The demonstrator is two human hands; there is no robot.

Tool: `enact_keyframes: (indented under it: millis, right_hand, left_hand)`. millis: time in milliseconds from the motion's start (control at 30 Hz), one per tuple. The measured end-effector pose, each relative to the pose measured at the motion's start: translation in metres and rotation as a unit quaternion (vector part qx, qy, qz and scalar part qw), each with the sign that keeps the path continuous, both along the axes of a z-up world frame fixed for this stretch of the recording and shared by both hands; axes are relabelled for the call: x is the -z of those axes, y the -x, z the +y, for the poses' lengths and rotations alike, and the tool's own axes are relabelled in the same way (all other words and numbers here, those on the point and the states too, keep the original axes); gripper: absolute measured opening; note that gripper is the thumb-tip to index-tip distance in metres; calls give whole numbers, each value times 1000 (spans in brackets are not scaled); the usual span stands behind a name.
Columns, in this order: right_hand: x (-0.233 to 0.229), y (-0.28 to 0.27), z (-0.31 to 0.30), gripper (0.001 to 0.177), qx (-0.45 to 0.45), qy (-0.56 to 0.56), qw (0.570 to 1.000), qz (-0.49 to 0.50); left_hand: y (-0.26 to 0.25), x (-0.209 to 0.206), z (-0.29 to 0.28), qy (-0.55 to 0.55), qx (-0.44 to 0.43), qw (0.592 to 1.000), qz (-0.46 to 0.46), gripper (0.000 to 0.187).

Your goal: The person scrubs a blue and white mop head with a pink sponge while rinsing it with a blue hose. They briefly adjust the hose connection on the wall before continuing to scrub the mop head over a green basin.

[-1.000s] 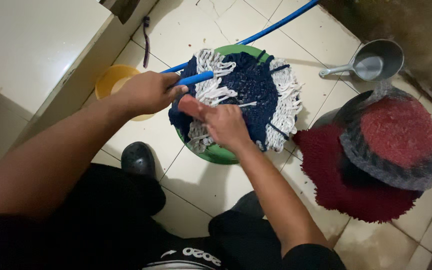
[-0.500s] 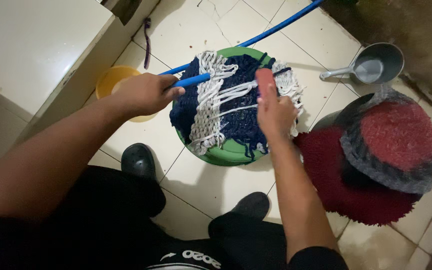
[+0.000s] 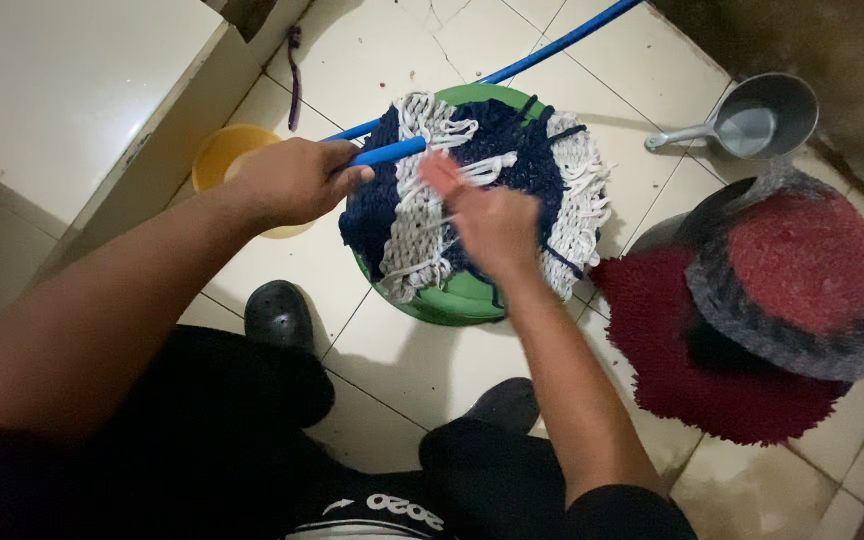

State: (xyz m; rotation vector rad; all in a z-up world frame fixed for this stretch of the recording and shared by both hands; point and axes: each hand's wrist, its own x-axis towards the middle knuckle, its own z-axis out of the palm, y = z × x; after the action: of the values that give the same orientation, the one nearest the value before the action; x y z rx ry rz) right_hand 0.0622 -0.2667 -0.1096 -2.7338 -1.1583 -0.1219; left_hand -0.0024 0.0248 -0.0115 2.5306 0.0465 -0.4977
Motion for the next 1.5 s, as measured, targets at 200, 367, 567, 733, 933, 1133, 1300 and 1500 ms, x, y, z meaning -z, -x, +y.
enact_keyframes:
  millis: [200,367,567,733,933,1133,1300,1500]
  right_hand:
    - [6,-19,-48,53,164,-25,984,-67]
    - [29,-4,-26,52,75,-85,993,24]
    - [23,34,12,48,-96,-115,987,64]
    - [26,18,1,39,-41,-114,992,33]
    - [20,1,-31,52,147,-102,983,-50]
    - [17,31,-4,33,-21,-65,997,44]
    - [23,22,17,21,-83,9,996,15]
    - [6,-24,-44,46,152,-12,972,-181]
  left_hand:
    - [5,-8,1,-9,-6,1000,11,44]
    - [-2,-1,-5,-19,-19,999,35,45]
    - [2,-3,-6,-6,-7,1000,-26,39]
    - [1,-2,-5,-2,-2,1000,-12,42]
    - [-2,0,-7,-40,15,999,31,47]
    - [-4,3,-13,-56,40,995,67,47]
    - [0,4,-5,-53,48,997,40,48]
    - [17,-4,12,-55,-3,998,39,48]
